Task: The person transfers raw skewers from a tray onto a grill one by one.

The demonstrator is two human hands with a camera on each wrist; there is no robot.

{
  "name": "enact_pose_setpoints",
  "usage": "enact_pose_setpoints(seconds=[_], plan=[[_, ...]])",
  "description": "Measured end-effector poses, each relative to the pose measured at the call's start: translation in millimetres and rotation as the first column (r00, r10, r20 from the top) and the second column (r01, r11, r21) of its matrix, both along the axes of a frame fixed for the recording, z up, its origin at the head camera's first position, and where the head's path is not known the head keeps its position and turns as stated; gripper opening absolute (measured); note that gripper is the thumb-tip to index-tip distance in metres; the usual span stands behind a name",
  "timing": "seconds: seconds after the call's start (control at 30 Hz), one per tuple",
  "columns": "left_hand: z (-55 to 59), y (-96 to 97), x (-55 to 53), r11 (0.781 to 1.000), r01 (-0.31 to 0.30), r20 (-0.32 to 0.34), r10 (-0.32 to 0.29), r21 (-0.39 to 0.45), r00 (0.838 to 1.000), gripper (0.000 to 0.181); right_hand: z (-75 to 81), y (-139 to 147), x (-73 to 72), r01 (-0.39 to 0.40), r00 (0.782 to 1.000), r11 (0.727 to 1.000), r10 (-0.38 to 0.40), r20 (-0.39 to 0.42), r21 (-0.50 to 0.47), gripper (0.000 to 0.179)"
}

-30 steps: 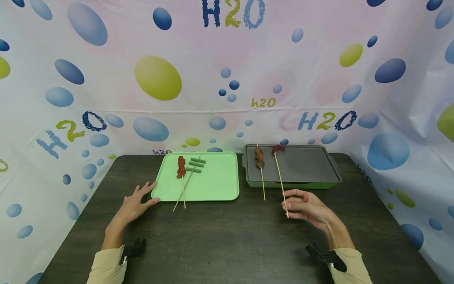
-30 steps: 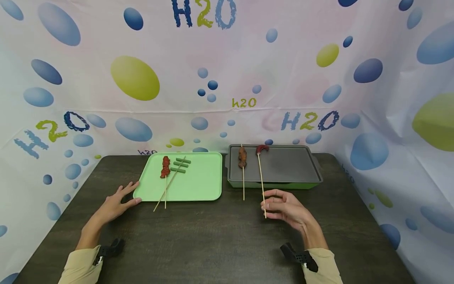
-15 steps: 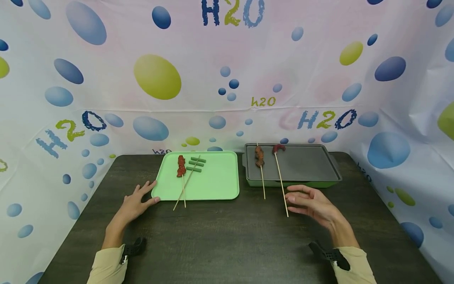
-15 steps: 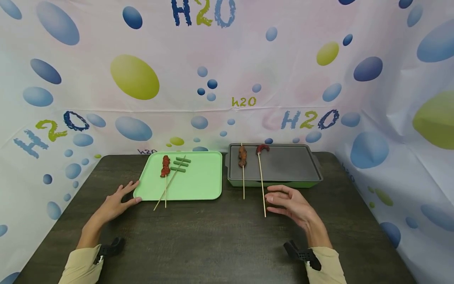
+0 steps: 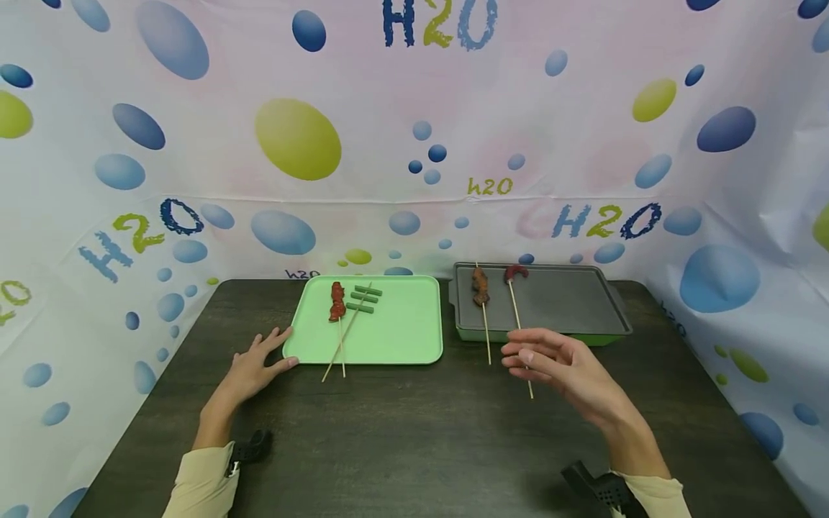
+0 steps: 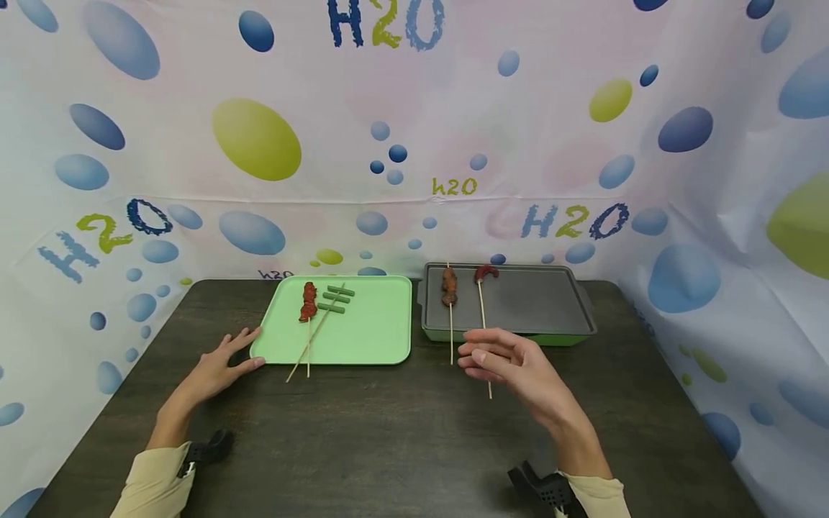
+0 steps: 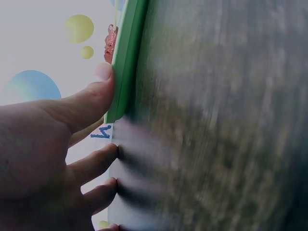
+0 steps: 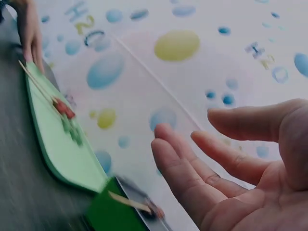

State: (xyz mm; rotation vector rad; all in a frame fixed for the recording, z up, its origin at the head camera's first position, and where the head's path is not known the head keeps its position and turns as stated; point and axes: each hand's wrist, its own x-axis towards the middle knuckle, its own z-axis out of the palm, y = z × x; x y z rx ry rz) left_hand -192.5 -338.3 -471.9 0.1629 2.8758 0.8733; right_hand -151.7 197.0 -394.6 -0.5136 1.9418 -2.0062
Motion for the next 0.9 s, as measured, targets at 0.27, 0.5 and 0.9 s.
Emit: enact_pose_setpoints(seconds=[0.27, 0.5, 0.9], plan=[[-1.0, 2.4, -2.0, 1.0, -0.004, 0.002, 0.004, 0.014, 1.0, 0.08, -9.6, -56, 8.6, -0.096, 0.993, 0.995, 0.094, 0.069, 0.033, 0.05], [-0.2, 2.5, -4.2, 1.0, -0.011, 0.007, 0.011, -0.003, 1.0, 0.08, -45.8, -107, 5.2, -0.137, 0.968, 0.989, 0.145, 0.203, -0.053, 0.049], [-3.5, 0.0, -2.0, 1.0, -0.019, 0.006, 0.019, -0.012, 1.0, 0.079, -77.8, -202, -13.9, -0.066, 0.908, 0.979, 0.138, 0.396, -0.191, 0.047]])
